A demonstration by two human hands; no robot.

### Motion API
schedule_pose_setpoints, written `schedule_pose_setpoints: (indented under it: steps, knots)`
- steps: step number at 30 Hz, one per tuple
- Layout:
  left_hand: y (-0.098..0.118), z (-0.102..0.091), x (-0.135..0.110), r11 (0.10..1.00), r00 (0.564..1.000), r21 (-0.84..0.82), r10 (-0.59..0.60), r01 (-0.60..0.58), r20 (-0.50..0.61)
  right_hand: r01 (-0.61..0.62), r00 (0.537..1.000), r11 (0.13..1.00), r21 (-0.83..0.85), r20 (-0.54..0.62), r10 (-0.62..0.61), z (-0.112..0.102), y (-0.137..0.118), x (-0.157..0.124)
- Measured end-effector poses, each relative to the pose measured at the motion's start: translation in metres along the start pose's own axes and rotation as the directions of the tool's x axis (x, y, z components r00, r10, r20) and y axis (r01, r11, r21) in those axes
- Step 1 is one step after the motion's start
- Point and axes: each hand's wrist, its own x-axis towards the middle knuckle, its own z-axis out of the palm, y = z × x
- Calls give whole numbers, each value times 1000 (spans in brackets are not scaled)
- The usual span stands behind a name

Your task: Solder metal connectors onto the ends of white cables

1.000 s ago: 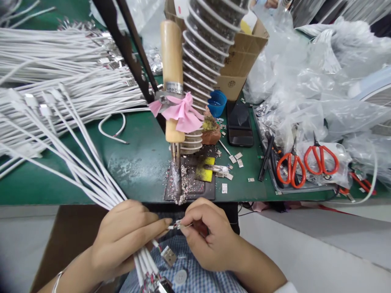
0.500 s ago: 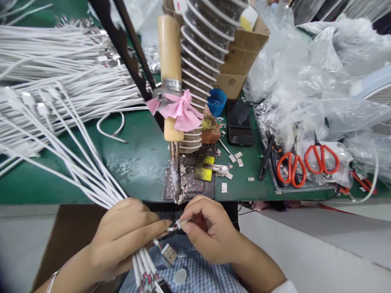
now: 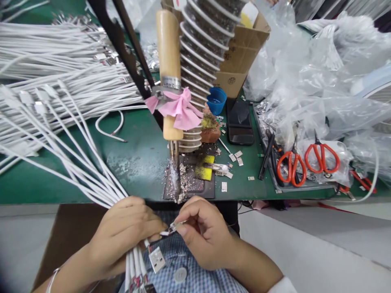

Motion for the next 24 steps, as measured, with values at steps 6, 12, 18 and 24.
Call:
schedule_pose_setpoints:
  steps: [6, 12, 18, 24]
  knots:
    - [0, 5, -2, 997, 999, 72, -8, 11, -53, 11, 997, 998, 68, -76, -5, 7, 1, 0]
    - [1, 6, -2, 996, 998, 92, -16, 22, -59, 6, 996, 996, 92, -91, 2, 6, 2, 1]
    - [2, 6, -3, 996, 996, 50, -68, 71, -54, -26, 995, 986, 163, -86, 41, 8, 5, 4]
    - [0, 3, -2, 994, 1000, 108, -14, 16, -13, -26, 991, 993, 117, -126, 41, 9, 2, 2]
